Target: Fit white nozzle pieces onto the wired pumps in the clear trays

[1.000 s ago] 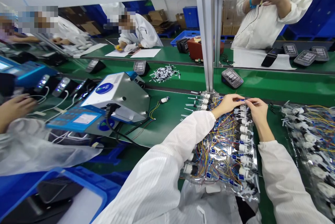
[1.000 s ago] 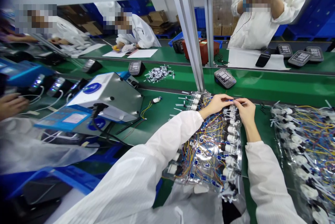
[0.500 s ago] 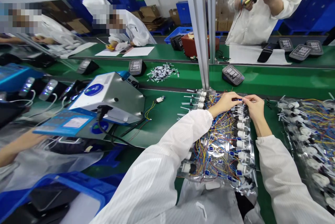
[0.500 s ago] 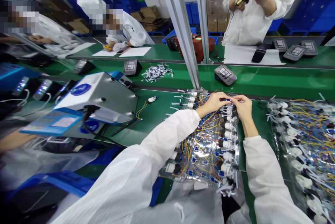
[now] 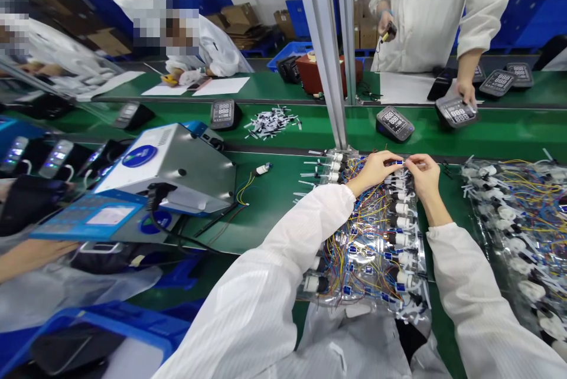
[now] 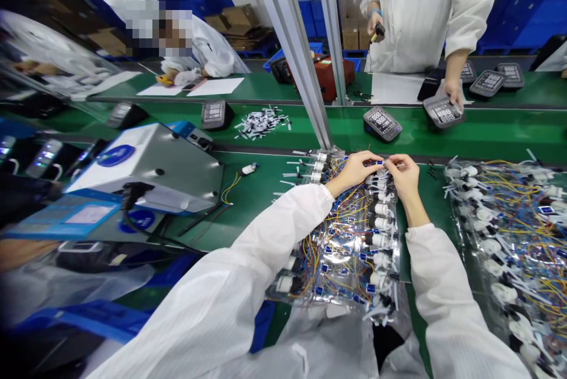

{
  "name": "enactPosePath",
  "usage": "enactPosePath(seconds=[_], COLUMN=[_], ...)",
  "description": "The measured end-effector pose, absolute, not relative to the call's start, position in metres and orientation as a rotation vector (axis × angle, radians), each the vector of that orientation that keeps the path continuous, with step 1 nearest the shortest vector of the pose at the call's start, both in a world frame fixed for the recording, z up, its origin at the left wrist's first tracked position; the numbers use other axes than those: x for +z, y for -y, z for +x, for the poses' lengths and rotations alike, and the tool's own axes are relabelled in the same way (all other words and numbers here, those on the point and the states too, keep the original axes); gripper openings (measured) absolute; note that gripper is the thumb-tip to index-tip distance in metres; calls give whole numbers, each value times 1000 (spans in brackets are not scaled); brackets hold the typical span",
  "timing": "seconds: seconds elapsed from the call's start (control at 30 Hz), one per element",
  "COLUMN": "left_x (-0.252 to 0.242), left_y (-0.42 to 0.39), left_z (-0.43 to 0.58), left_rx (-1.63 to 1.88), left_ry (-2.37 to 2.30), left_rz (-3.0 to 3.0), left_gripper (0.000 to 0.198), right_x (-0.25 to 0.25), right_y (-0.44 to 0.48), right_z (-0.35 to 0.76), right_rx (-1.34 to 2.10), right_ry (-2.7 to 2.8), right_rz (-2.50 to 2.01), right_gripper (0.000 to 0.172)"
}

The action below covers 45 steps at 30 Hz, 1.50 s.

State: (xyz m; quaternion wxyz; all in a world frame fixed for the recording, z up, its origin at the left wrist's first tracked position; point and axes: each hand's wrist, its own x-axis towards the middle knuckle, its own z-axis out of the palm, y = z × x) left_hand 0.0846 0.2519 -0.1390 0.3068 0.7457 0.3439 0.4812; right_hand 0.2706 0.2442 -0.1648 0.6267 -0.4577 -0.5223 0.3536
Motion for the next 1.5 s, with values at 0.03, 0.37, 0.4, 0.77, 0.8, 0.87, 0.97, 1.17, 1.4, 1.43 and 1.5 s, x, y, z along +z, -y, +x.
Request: enactPosePath(seconds=[0.03,0.37,0.4,0.77,0.8,0.87,0.97,1.17,1.4,1.43,1.5], left_x=[-139,-141,-142,-148,-149,-149,-148,-146,-146,-146,-147], left_y=[-252,-252,-252,-254,-254,-254,-253,-252,-251,-251,-251], left_z=[85,86,86,88,88,88,88,87,87,87,87], left_rx=[1275,1291,1290,1263,1265,1268,1271,1264,1282,1279,1276], left_ry=[-914,-903,-894,-917,-918,-920,-917,-902,-883,-878,-869], left_rz=[1971,1972,1973,1851,1848,1867,1912,1968,1995,1996,2000], left_gripper=[20,20,20,22,22,21,20,19,18,18,18], right_x=[-165,-168,-168,-170,-170,-172,-171,-172,-174,-174,-174], right_y=[-244,-244,-243,-242,-243,-243,-242,-242,-243,-243,-243], right_z=[271,271,271,271,271,271,271,271,273,273,274], right_rx=[809,856,869,898,892,884,891,926,954,957,958], right_ry=[1202,1163,1162,1146,1152,1157,1147,1136,1144,1148,1162], right_rz=[-1048,-1083,-1087,-1031,-1036,-1044,-1037,-974,-960,-960,-965], right_gripper=[26,32,32,33,33,33,32,31,32,33,34])
